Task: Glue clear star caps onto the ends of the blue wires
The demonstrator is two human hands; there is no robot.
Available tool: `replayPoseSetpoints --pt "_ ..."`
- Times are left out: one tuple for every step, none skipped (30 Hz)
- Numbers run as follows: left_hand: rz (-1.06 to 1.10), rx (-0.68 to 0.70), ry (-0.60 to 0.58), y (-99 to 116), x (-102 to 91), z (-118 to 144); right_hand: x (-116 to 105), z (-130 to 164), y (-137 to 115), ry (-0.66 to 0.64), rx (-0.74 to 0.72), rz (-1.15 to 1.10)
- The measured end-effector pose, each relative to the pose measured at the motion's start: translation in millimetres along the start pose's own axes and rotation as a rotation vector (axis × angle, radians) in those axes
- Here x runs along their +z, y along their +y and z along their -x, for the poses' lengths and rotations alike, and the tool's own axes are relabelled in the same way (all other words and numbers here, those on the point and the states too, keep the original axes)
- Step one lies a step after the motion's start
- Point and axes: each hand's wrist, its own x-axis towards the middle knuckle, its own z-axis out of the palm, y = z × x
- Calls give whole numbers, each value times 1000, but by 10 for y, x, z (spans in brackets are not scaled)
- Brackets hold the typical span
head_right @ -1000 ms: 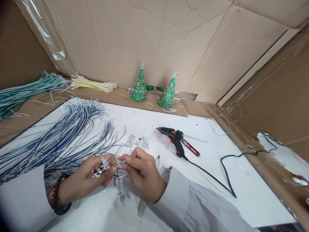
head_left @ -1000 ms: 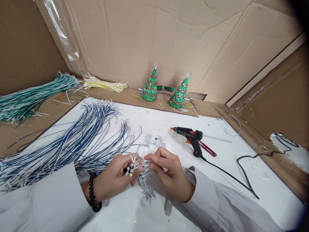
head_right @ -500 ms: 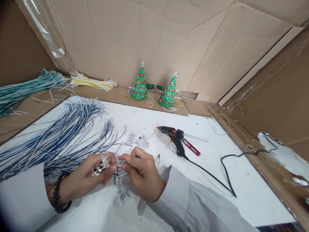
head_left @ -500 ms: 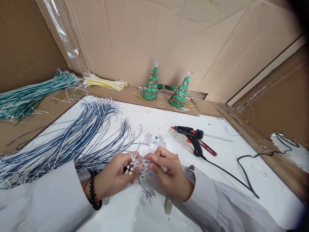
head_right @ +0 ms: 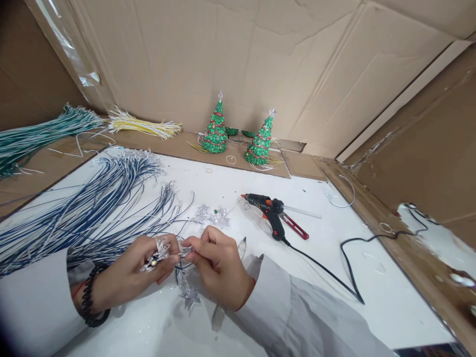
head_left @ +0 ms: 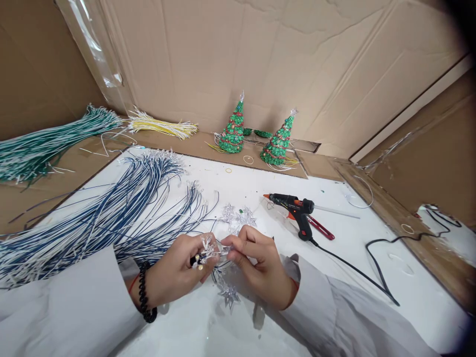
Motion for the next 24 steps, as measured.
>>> replayPoseSetpoints --pt "1 1 2 2 2 -2 1 3 1 0 -1 -1" --pt "0 3 5 4 3 -3 3 6 4 -2 0 1" --pt "1 2 7 5 4 -4 3 9 7 -6 1 6" --pt "3 2 8 6 5 -3 2 11 12 -12 2 13" --pt "5 1 10 7 6 -2 -3 12 15 -19 3 20" --pt "7 3 15 9 7 0 -10 11 17 -27 1 26" --pt "8 8 22 10 8 3 -22 9 15 -35 -5 30" --pt "8 16 28 11 9 5 -37 5 9 -42 -14 35" --pt "6 28 33 10 9 8 -54 0 -2 -48 -27 41" --pt "-1 43 40 7 7 11 -73 -4 -18 -48 -40 51" --pt "-16 57 50 3 3 14 -90 -7 -36 -42 -51 64" --pt "-31 68 58 -3 -4 15 -106 -8 -55 -29 -54 77" --pt "-39 67 66 -9 -13 16 -118 -7 -72 -15 -48 90" --pt "-35 55 79 -15 -25 15 -128 -5 -86 1 -32 101" --pt "-21 35 95 -20 -38 12 -135 -3 -95 13 -6 111" --pt "-3 14 111 -21 -53 7 -142 -1 -99 14 29 122" --pt "11 -1 130 -20 -67 1 -150 0 -98 0 63 135" --pt "11 -3 160 -15 -80 -6 -161 -2 -93 -25 93 151" --pt "-4 9 191 -7 -91 -12 -177 -4 -84 -56 116 172" --pt "-23 32 216 3 -97 -17 -197 -7 -73 -85 129 200" --pt "-36 51 230 14 -100 -19 -223 -10 -62 -103 135 237" --pt "-42 60 240 25 -98 -18 -254 -11 -50 -101 136 286" --pt "-39 56 247 32 -92 -14 -289 -11 -39 -82 136 347" --pt "-29 39 249 35 -82 -8 -329 -7 -28 -46 137 418"
